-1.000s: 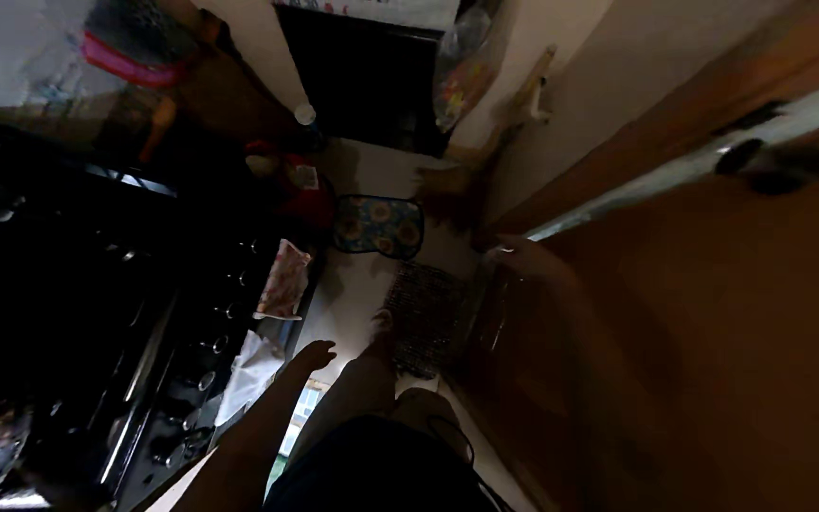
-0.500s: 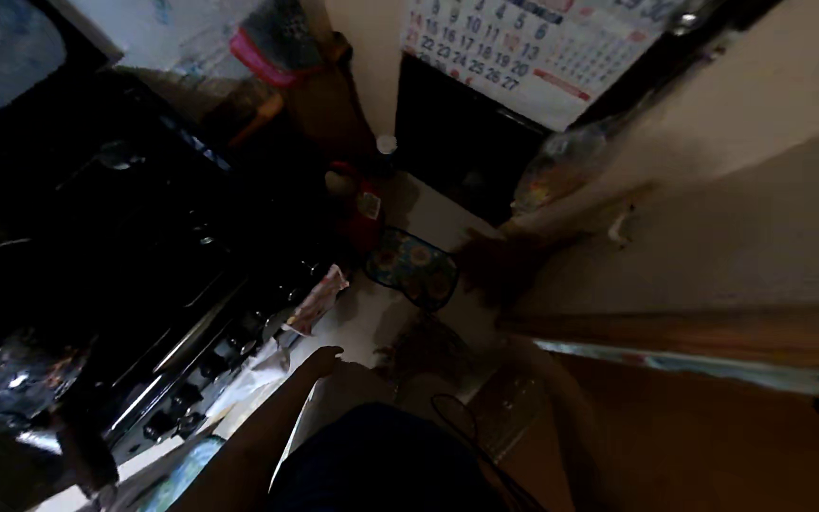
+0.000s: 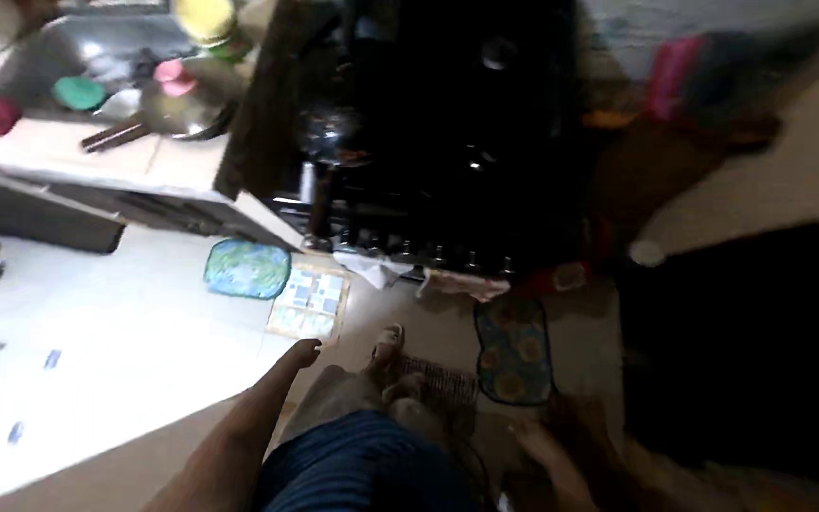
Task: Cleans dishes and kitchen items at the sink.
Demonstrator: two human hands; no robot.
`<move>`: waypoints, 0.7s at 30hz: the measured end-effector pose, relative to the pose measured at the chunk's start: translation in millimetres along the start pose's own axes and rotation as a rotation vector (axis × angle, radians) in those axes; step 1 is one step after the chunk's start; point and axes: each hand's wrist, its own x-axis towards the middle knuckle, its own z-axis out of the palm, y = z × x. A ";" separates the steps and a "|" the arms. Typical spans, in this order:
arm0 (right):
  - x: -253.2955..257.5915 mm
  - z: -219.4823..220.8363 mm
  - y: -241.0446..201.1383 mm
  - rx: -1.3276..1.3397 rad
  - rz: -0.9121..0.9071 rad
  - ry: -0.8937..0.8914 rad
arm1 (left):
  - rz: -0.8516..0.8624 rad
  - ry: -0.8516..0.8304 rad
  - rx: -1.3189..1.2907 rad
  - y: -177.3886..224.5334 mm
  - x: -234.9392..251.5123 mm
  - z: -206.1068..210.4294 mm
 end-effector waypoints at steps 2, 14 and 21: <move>75.1 -11.3 -21.4 0.040 0.213 -0.276 | -0.074 0.027 -0.104 -33.8 -18.1 8.1; 157.6 13.8 -320.5 -0.194 -0.039 -0.435 | -0.128 0.017 -0.470 -198.9 -12.1 6.1; 192.1 60.6 -438.8 -0.228 0.050 -0.486 | -0.143 0.149 -0.495 -325.3 -18.7 -140.7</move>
